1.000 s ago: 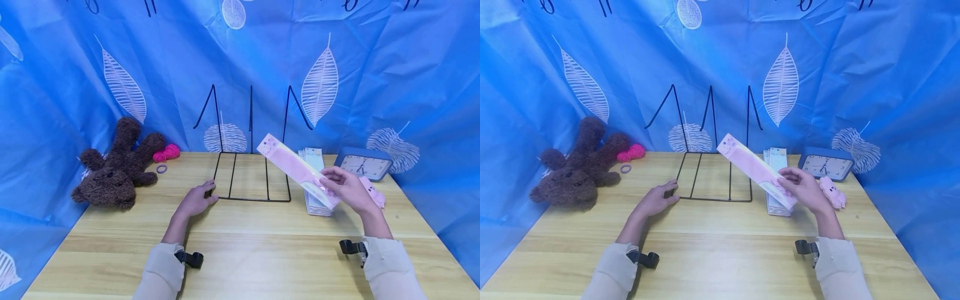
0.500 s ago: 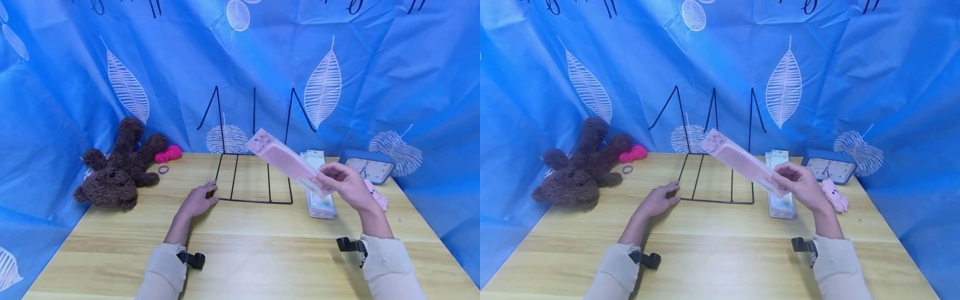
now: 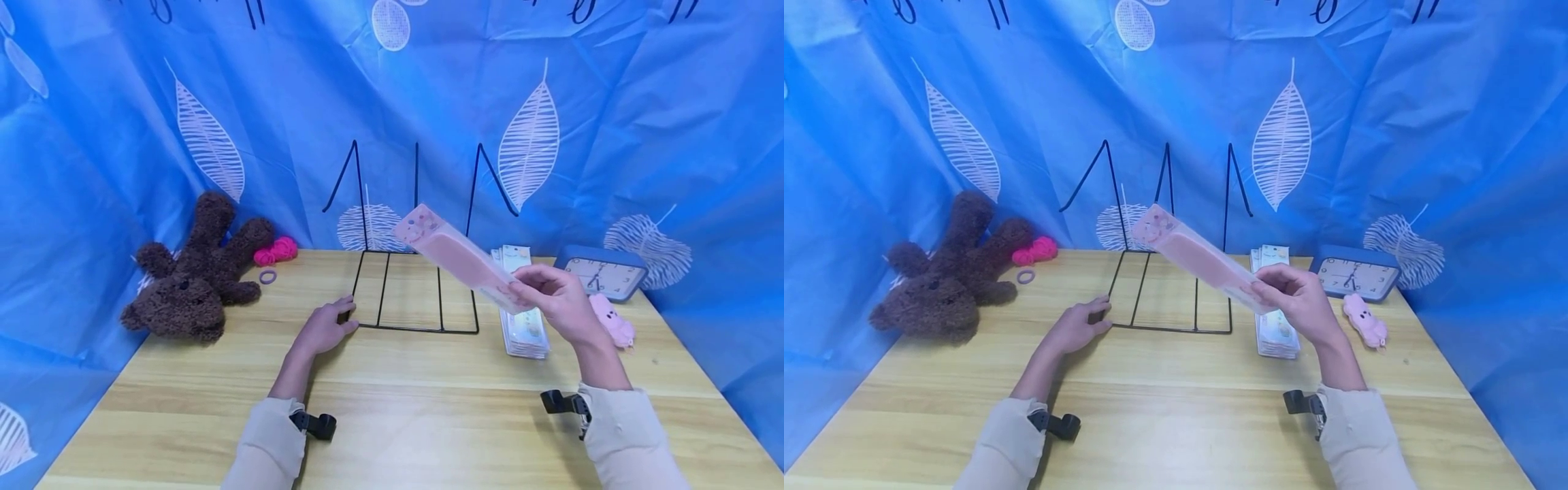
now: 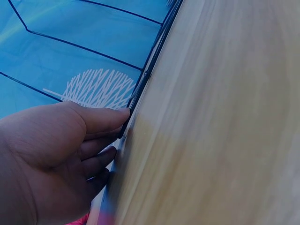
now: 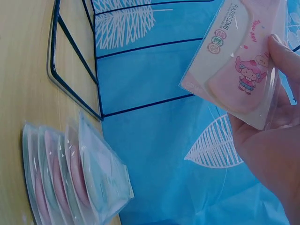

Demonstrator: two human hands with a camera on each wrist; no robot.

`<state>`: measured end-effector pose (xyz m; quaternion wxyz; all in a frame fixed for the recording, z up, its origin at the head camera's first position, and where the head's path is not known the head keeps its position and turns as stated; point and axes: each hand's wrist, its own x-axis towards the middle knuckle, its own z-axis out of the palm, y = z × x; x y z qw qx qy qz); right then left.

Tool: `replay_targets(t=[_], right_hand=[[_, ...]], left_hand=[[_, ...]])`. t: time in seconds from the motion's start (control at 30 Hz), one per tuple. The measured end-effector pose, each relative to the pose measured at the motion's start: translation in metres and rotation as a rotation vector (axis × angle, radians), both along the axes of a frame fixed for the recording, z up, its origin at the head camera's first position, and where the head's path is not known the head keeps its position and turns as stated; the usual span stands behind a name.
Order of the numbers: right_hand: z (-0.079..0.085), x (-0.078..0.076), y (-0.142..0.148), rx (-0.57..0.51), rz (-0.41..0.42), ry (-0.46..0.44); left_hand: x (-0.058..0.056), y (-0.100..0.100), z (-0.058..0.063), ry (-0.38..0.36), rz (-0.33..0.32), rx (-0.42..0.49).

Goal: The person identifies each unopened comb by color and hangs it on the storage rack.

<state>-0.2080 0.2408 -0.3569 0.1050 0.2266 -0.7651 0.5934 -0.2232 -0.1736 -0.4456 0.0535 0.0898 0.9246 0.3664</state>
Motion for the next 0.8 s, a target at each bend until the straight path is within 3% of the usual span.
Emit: replay_targets(t=[0.2, 0.53, 0.8], right_hand=[[0.0019, -0.0012, -0.0046, 0.001, -0.015, -0.028], [-0.0004, -0.0009, -0.0039, -0.037, -0.026, -0.031], [-0.0038, -0.0036, -0.0040, -0.002, -0.045, -0.038]], left_hand=[[-0.0006, 0.0006, 0.0001, -0.022, 0.010, 0.002], [-0.0032, 0.0012, 0.0031, 0.003, 0.001, 0.006], [-0.0026, 0.0006, 0.0014, 0.001, 0.021, 0.013]])
